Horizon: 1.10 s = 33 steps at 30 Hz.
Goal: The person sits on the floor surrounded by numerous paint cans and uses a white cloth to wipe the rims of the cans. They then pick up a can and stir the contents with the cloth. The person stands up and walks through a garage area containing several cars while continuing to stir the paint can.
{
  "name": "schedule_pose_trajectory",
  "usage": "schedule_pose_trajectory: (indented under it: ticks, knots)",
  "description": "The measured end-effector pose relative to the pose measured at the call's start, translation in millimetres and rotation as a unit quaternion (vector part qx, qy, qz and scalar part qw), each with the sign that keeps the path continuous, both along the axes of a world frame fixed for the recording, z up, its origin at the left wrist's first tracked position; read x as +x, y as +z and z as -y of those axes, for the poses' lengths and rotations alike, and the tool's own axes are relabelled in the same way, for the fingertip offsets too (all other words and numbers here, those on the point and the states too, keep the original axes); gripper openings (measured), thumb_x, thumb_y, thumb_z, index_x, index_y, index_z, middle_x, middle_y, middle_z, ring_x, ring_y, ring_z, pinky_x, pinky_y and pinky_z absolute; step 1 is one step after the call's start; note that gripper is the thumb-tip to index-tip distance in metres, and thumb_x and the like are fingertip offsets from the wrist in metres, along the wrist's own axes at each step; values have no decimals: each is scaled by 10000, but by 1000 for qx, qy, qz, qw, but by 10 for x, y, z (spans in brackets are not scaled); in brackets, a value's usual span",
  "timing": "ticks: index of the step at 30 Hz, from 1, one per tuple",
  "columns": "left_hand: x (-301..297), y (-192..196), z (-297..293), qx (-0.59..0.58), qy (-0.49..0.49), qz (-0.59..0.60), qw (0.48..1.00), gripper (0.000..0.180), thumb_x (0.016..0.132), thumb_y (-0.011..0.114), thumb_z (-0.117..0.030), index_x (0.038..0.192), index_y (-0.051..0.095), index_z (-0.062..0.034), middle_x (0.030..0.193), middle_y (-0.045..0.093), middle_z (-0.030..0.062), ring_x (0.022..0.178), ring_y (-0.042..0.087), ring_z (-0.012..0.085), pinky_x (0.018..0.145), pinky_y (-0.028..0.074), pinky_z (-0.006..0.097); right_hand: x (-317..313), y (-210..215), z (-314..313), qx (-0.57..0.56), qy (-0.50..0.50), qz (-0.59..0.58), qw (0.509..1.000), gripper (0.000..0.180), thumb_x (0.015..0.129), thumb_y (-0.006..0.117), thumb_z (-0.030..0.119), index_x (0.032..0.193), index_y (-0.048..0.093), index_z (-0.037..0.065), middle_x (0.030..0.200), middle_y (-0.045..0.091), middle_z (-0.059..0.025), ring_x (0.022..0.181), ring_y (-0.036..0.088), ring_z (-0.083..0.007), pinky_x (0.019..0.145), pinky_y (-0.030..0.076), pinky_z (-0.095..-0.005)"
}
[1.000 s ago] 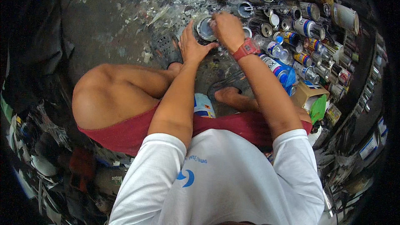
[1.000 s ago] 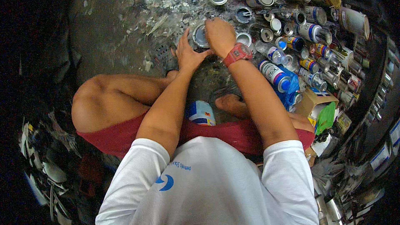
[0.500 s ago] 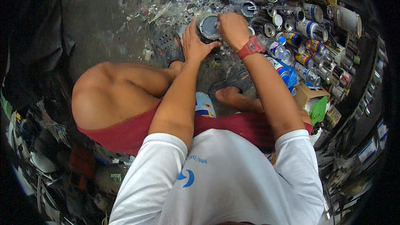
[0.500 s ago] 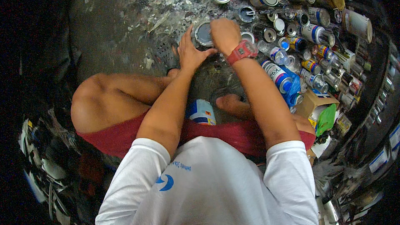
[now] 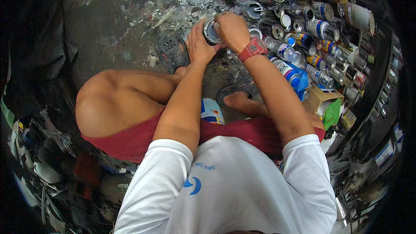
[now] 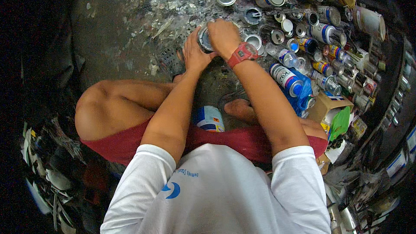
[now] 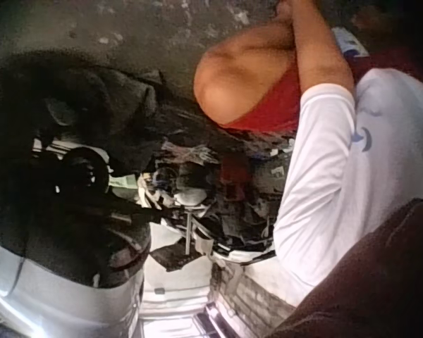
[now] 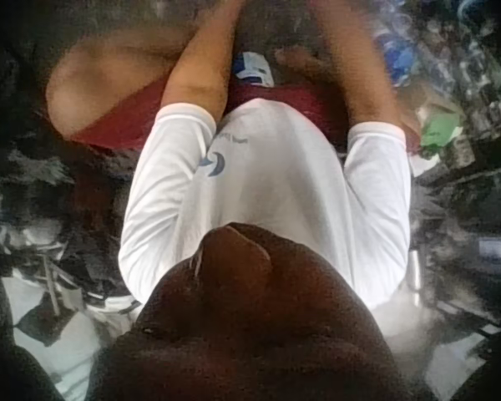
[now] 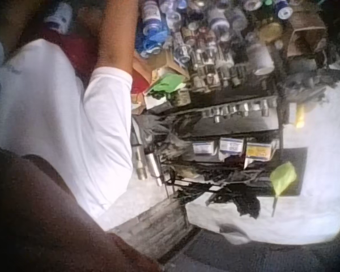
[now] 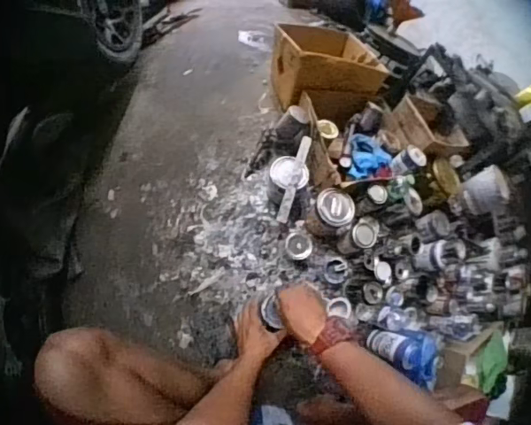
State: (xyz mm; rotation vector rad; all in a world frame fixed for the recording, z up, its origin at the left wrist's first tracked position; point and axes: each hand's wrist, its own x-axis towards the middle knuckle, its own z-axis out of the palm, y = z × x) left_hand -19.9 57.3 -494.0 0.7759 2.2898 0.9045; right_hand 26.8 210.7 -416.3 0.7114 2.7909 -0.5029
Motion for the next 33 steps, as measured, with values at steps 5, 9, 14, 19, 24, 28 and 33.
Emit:
schedule_pose_trajectory:
  ticks: [5,9,14,19,24,28,33]
  knots:
    - [-39,-37,-23,5,-8,2,1000,1200,594,1050,-326,1627,446,-237,1580,545,96,1472,487,374,1224,375,535,92,94,-148,-24,-3,73,997,218,928,740,203,1047,765,22,966,761,-235,946,752,-433,859,597,-558]
    - [-56,-29,-53,20,-10,1,1000,1156,599,1045,-307,1604,478,-240,1554,569,84,1453,503,372,1217,381,535,25,-53,-67,7,-50,0,999,218,943,734,213,1066,773,37,964,766,-226,945,752,-440,856,599,-556]
    - [-87,-96,-36,20,-22,3,1000,1122,613,1032,-307,1591,488,-231,1542,591,94,1428,532,381,1195,412,526,38,80,-101,-51,8,105,993,235,918,748,206,1068,765,26,986,741,-249,966,740,-446,860,592,-571]
    - [-125,-121,-133,41,-38,3,998,1088,622,1009,-320,1575,496,-214,1489,644,121,1361,594,408,1163,443,540,25,77,-175,-25,-49,7,998,222,903,745,191,1039,765,17,991,743,-248,962,737,-450,860,588,-571]
    - [-193,31,-302,66,-42,-17,997,1073,607,985,-291,1559,500,-193,1438,670,146,1337,612,410,1144,463,539,104,313,-405,-52,-5,4,999,196,908,750,194,1013,773,30,993,740,-233,973,731,-443,864,583,-558]
    - [-224,204,-474,72,-21,-5,997,1046,604,971,-268,1539,516,-158,1429,673,160,1335,612,410,1137,474,536,110,670,-693,-70,28,2,997,167,902,751,161,1014,764,38,970,729,-210,958,728,-433,849,581,-559]
    - [-208,459,-749,69,-23,-45,996,1023,594,979,-267,1506,547,-105,1437,669,164,1336,610,412,1149,472,530,7,653,-822,-72,108,-23,991,168,911,727,128,1048,747,32,980,725,-192,954,725,-429,835,579,-557]
